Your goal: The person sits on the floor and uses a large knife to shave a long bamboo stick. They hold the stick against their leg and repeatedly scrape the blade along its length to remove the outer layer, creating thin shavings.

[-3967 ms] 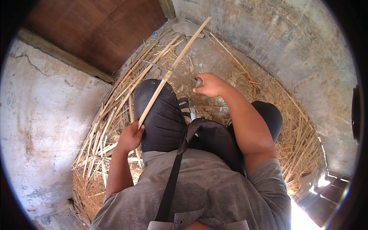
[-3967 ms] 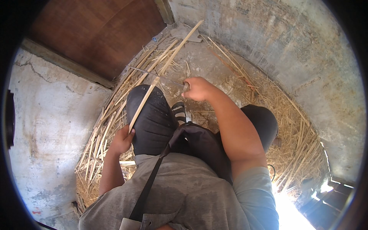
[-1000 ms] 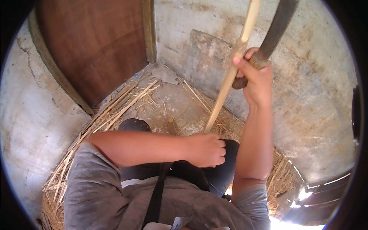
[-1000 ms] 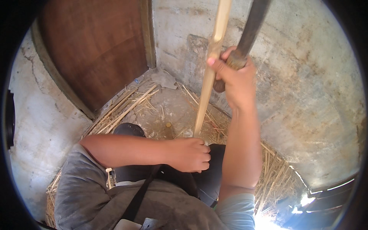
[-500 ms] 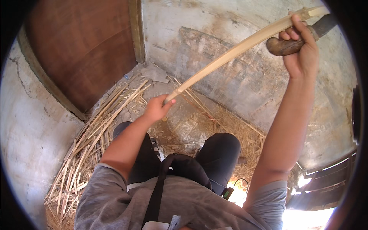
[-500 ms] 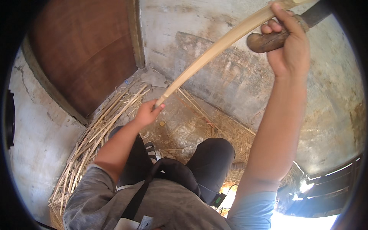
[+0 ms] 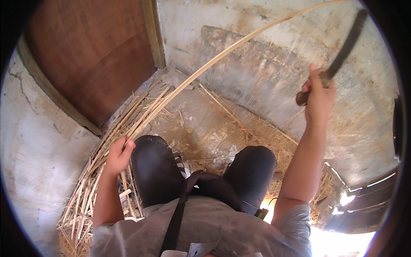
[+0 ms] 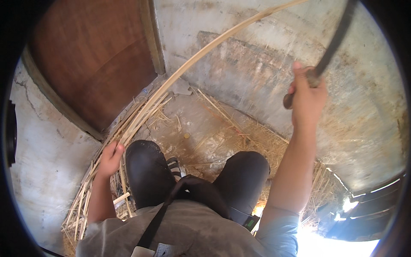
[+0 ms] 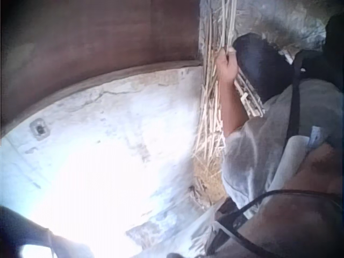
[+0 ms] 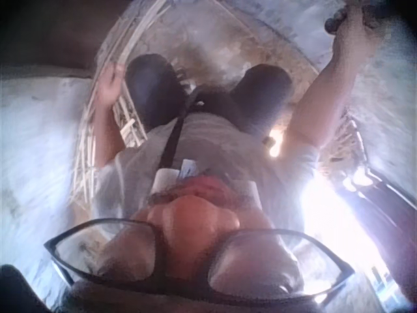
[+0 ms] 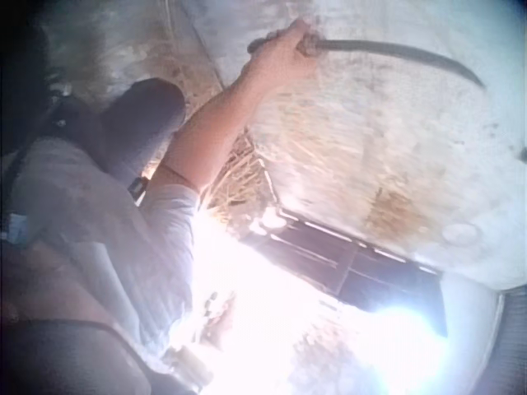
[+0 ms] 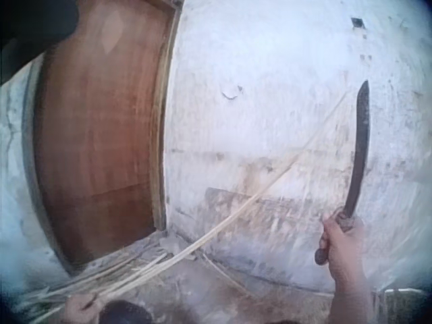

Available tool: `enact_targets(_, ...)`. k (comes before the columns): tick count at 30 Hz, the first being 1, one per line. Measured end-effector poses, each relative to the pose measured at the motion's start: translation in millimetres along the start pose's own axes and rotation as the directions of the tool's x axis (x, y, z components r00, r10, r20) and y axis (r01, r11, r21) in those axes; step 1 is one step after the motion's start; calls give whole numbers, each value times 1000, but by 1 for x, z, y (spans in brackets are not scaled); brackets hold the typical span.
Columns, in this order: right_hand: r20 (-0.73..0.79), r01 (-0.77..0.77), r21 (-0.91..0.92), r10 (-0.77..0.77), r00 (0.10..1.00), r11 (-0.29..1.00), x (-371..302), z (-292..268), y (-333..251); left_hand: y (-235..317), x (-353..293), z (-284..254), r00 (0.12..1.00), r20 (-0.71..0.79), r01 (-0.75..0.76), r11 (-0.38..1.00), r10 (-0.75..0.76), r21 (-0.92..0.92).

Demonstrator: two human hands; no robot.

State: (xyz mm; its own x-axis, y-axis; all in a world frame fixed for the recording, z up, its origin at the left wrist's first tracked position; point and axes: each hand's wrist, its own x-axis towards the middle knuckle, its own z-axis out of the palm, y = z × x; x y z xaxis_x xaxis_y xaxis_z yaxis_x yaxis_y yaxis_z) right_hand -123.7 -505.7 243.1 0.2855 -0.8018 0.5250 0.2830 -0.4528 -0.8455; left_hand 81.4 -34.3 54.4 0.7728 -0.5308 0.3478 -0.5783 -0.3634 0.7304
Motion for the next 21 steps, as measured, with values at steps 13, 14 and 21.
enact_targets(13, 950, 466, -275, 162, 267, 841, -167, 118, 120, 9, -187, 17, 849, -13, 515, 821, -529, 248)
enact_targets(14, 971, 520, -221, 138, 195, 825, -176, 124, 128, 6, -194, 21, 846, -14, 509, 800, -533, 317)
enact_targets(21, 936, 398, -333, 249, 248, 855, -166, 130, 192, 9, -211, 24, 857, 31, 434, 753, -515, 495)
